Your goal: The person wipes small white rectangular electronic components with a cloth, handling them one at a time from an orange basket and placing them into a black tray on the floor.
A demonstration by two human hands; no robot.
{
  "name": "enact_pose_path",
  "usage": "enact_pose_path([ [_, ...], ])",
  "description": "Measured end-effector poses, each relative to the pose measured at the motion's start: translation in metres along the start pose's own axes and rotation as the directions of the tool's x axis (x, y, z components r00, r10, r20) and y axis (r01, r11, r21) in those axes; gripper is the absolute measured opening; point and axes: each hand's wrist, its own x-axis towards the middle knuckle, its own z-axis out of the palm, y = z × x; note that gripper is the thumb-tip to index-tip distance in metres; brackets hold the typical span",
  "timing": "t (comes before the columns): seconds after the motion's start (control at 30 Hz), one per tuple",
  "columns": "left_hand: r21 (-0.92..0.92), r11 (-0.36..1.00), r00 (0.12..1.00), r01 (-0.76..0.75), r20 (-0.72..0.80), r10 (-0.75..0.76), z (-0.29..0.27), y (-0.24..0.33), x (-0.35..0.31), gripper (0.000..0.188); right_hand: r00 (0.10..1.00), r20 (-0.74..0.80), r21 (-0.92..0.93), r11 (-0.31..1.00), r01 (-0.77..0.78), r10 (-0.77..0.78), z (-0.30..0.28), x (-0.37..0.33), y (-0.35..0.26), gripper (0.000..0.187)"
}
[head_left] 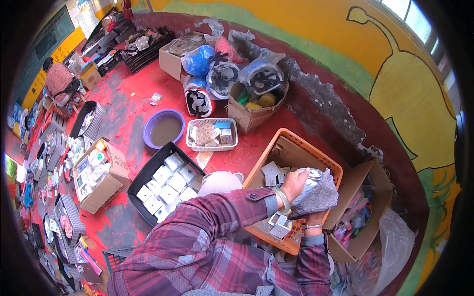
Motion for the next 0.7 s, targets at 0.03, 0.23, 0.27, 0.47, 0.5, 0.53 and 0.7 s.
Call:
enact_pose_path([
  [0.03,0.002,1.0,1.0,-0.005,-0.002,0.005,-0.002,-0.003,0.001,0.034,0.999,-0.007,-0.048,0.998,0.042,-0.042,-0.008,0.005,-0.01,0.06],
  [0.23,-0.037,0.999,0.999,0.001,0.036,0.0,-0.004,-0.004,0.004,0.034,1.0,0.028,0.051,0.999,0.01,-0.011,0.002,-0.005,0.002,0.064],
  [0.27,-0.037,0.999,0.999,-0.003,0.038,0.004,-0.004,-0.003,0.004,0.034,0.999,0.044,0.083,0.996,-0.022,0.018,0.006,-0.009,0.007,0.064],
  [0.47,-0.031,1.0,1.0,0.005,0.028,-0.004,-0.006,-0.006,0.005,0.034,0.996,0.064,0.157,0.985,-0.072,0.063,0.007,-0.007,0.005,0.064],
  [0.5,-0.031,0.999,0.999,0.01,0.032,-0.009,-0.005,-0.005,0.006,0.034,0.994,0.072,0.173,0.98,-0.095,0.084,0.009,-0.006,0.006,0.063],
  [0.53,-0.024,1.0,0.999,0.005,0.038,-0.004,-0.005,-0.005,0.006,0.034,0.993,0.076,0.154,0.983,-0.102,0.092,0.008,-0.006,0.006,0.062],
  [0.7,-0.049,0.999,0.999,-0.025,0.044,0.027,-0.006,-0.01,0.008,0.035,0.997,0.054,0.066,0.997,-0.051,0.047,0.001,-0.004,-0.004,0.057],
])
